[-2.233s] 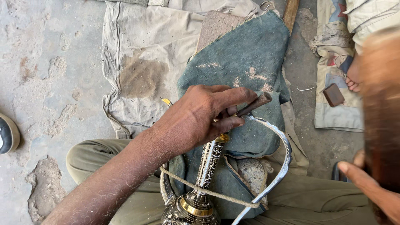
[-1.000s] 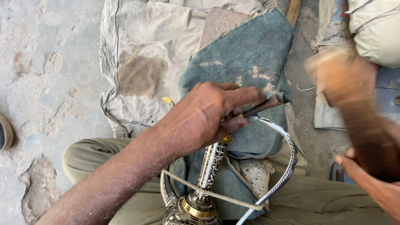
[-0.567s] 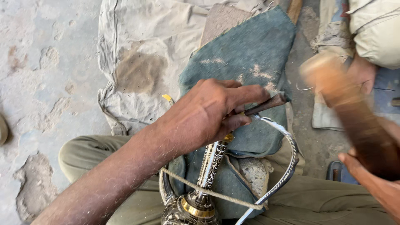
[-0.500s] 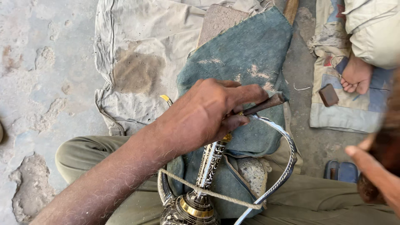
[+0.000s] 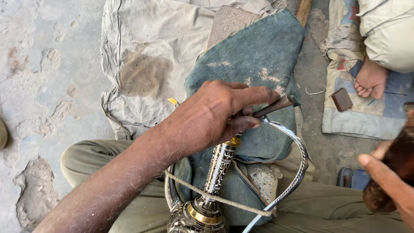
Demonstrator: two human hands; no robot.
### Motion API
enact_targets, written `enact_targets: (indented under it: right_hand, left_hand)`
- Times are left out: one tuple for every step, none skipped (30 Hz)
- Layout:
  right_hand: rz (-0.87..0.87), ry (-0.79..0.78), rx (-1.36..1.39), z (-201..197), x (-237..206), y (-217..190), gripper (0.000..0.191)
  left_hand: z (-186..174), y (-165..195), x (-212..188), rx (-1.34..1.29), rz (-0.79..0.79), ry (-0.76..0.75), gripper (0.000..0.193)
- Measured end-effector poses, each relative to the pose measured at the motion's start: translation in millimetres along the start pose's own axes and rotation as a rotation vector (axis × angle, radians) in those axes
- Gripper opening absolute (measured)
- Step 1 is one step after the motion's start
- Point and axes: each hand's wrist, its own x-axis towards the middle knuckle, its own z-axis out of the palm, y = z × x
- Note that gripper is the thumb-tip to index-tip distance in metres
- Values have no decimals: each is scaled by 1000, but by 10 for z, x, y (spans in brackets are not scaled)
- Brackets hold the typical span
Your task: The person sits on the floor and uses a wooden mallet to repeatedly strike a metal chisel held against a decorative brass hookah pipe. The pipe is secured with a rope, and the person adjusts the chisel position occasionally while continuing to hammer.
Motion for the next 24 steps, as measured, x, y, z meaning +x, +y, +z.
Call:
enact_targets:
  right_hand:
    - [2,5,4,-16,-2,-28,61]
    - [2,11,10,-30,-2,-39,60]
    - [3,22,17,-42,1,-43,60]
    - [5,25,20,-45,3,-40,60]
    - [4,23,21,-48,9,-34,60]
    - [2,28,20,-50,13,-28,59]
    - [0,28,24,-48,20,-24,59]
    - [-1,28,24,-52,29,-25,59]
    - [-3,28,31,-50,34,-29,59]
    - [-1,31,30,-59,49,-38,58]
    - [2,33,34,-63,47,-51,58]
    - [-3,34,31,-73,64,-68,58]
    - [-2,36,35,-83,55,-86,57]
    - [-6,38,37,-88,68,-107,57]
    - [-5,38,40,-100,54,-127,57]
    - [-6,41,43,-99,59,-149,57]
    - [-4,44,50,-110,46,-167,56]
    - [0,43,52,-105,44,-186,56]
    - [1,46,57,-112,36,-200,56]
    - [-2,48,64,-109,31,-214,56]
    - [-5,43,70,-117,28,-224,55]
    - [-8,41,74,-117,25,-232,55]
    - [-9,47,75,-123,23,-237,55]
    - [-5,50,81,-127,24,-240,55]
  left_hand:
    - [-2,-6,-2,-20,9,4,46]
    - [-2,-13,-2,-40,26,7,47]
    - [-2,-16,-1,-31,12,4,47]
    - [-2,-17,-2,-24,-4,1,48]
    - [0,-16,-4,-17,-25,-1,48]
    - [-1,-14,-6,-20,-13,1,47]
    - [-1,-12,-8,-24,0,3,46]
    - [-2,-7,-8,-29,11,4,45]
    - [-2,-1,-11,-14,5,2,45]
    - [-3,5,-9,2,4,1,45]
    - [-5,10,-5,18,5,1,45]
    - [-5,17,0,20,-1,-5,47]
    - [-7,23,7,24,-12,-11,48]
    - [-7,28,11,29,-26,-20,49]
    - [-8,35,14,23,-40,-17,49]
    - [-6,35,22,20,-43,-15,48]
    - [-4,36,27,17,-41,-14,47]
    - [-3,34,29,12,-28,-17,47]
    - [0,30,27,6,-23,-17,46]
    - [-2,24,18,4,-26,-12,45]
    - [-2,16,6,15,-31,-19,47]
    - [-1,7,-2,25,-35,-30,49]
    - [2,-5,-6,37,-30,-43,50]
    - [1,-18,-11,25,11,-10,48]
